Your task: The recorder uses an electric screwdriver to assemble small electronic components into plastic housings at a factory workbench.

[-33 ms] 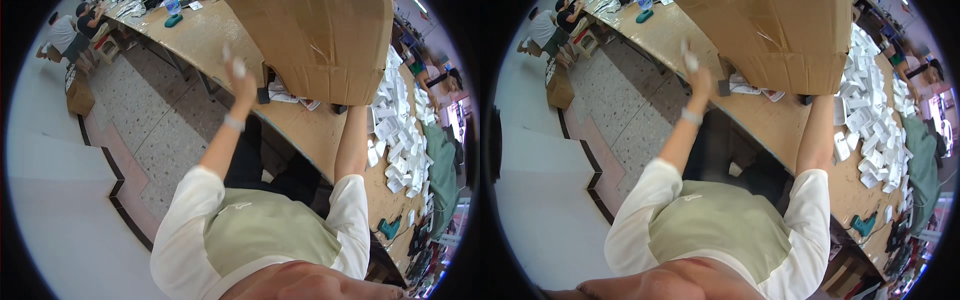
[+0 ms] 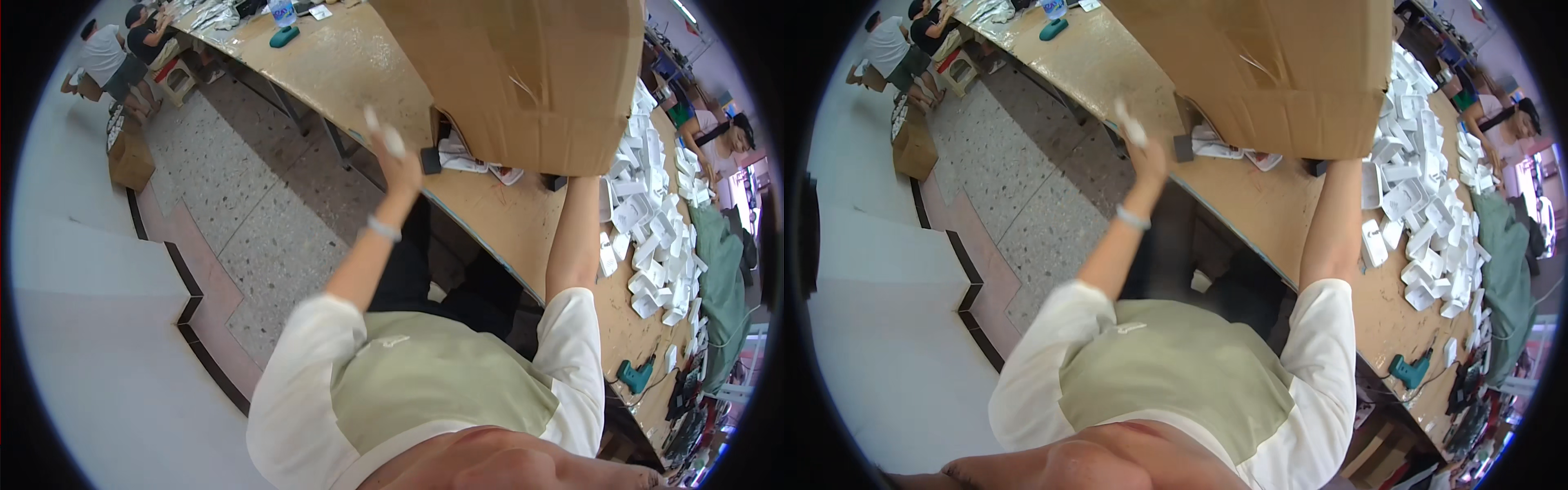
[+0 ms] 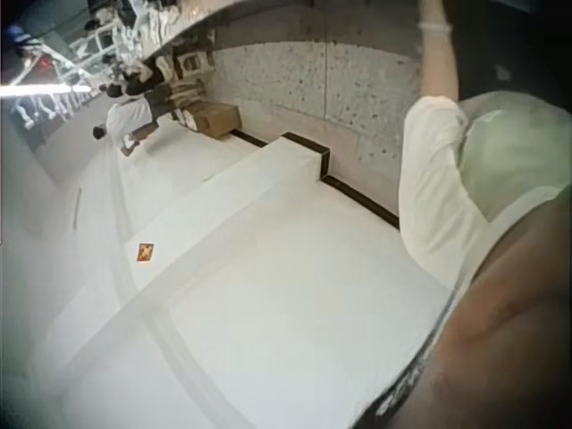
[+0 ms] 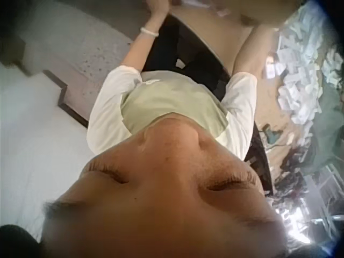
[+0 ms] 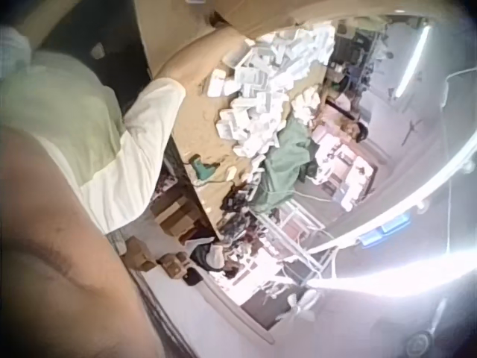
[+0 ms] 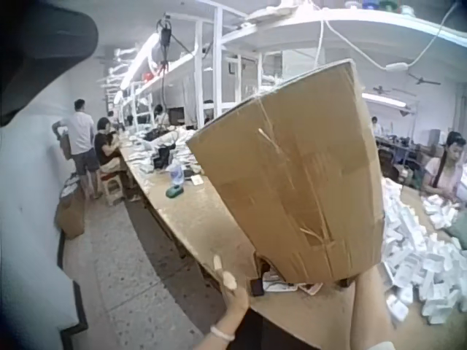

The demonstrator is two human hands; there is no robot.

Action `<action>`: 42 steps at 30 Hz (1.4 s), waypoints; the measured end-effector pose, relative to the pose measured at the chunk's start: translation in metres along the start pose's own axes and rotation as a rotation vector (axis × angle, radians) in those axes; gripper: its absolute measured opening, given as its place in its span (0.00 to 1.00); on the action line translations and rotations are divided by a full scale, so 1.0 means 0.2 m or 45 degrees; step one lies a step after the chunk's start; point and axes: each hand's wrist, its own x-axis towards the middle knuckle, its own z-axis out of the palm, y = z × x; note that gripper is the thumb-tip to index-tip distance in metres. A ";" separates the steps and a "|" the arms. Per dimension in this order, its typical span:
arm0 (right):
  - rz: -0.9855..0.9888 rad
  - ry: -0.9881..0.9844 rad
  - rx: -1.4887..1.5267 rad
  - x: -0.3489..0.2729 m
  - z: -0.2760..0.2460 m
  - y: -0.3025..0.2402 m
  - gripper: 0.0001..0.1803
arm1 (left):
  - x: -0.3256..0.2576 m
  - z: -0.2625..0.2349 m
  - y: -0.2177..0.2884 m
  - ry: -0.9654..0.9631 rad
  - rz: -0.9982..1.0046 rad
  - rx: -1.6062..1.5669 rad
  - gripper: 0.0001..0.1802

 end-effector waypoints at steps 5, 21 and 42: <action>0.392 -0.125 0.084 0.22 0.04 0.24 0.27 | -0.29 0.03 0.20 -0.415 -0.237 0.245 0.50; 0.964 -0.386 0.292 0.80 0.01 0.47 0.30 | 0.39 -0.18 0.03 -0.282 0.049 0.225 0.77; -0.653 -0.009 -0.727 1.01 0.78 1.51 0.19 | -0.25 -1.64 0.24 -0.022 -0.277 -0.614 0.39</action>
